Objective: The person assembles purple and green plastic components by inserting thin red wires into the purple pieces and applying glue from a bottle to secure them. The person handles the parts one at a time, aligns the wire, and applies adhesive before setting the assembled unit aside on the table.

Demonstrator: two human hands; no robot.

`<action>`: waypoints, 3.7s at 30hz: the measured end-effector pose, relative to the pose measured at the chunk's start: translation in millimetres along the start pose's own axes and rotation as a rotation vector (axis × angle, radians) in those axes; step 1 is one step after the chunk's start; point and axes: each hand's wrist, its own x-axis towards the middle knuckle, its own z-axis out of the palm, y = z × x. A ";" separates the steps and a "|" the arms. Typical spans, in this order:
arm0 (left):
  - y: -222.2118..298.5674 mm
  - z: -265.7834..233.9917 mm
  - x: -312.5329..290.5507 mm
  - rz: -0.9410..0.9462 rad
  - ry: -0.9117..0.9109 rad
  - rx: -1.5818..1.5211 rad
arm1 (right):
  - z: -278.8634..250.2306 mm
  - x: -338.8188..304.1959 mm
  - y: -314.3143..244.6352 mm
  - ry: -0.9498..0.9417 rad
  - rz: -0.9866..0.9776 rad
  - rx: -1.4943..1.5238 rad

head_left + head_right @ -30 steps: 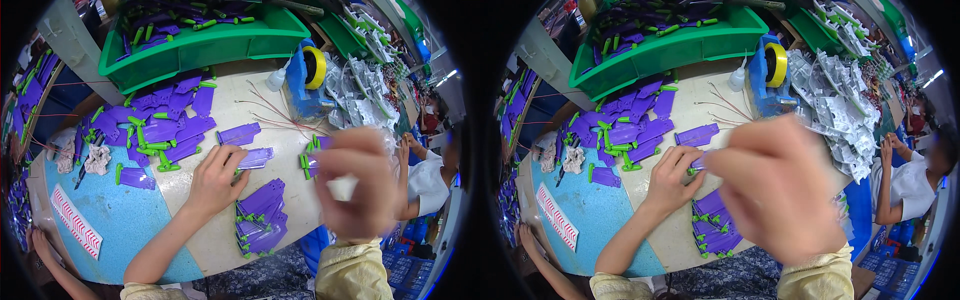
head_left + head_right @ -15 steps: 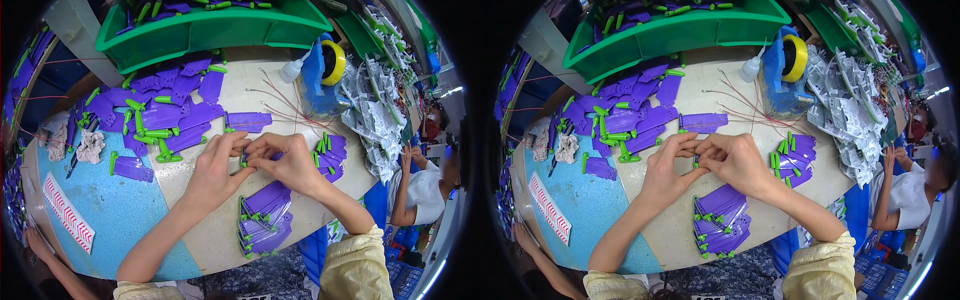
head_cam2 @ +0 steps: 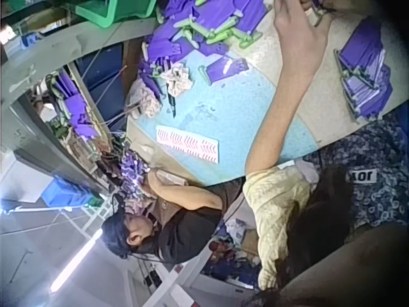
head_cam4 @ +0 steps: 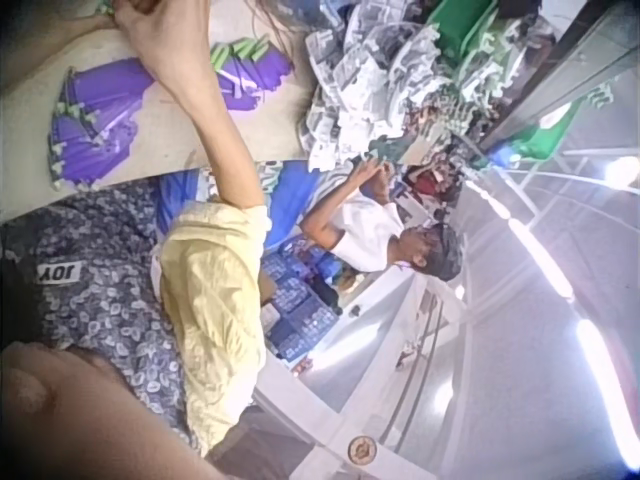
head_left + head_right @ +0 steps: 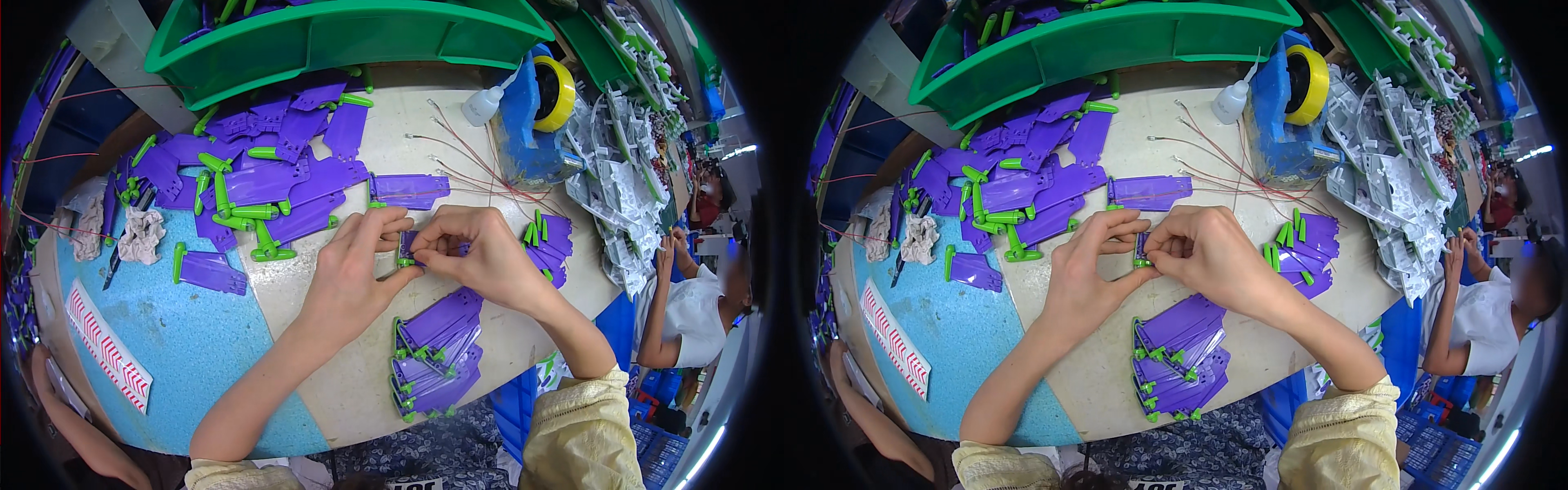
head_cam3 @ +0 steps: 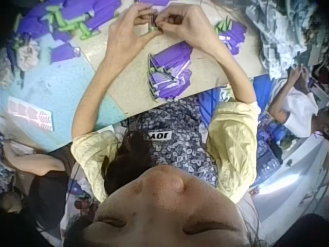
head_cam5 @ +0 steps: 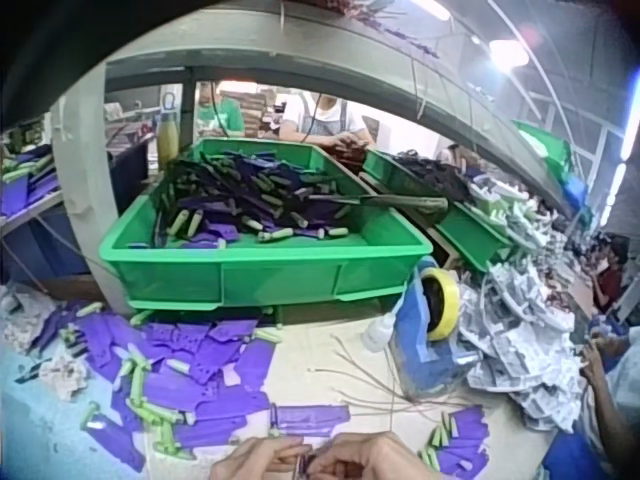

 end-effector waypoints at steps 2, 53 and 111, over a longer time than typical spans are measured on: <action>1.4 1.0 1.1 0.000 -0.013 0.004 | -1.2 3.4 3.8 0.011 -0.030 -0.052; 2.2 -8.1 31.6 0.427 -0.220 0.319 | -124.7 -40.6 30.7 0.566 0.396 0.282; 19.8 6.2 -6.0 0.147 -0.023 0.349 | -22.7 4.5 25.7 0.420 -0.364 -0.017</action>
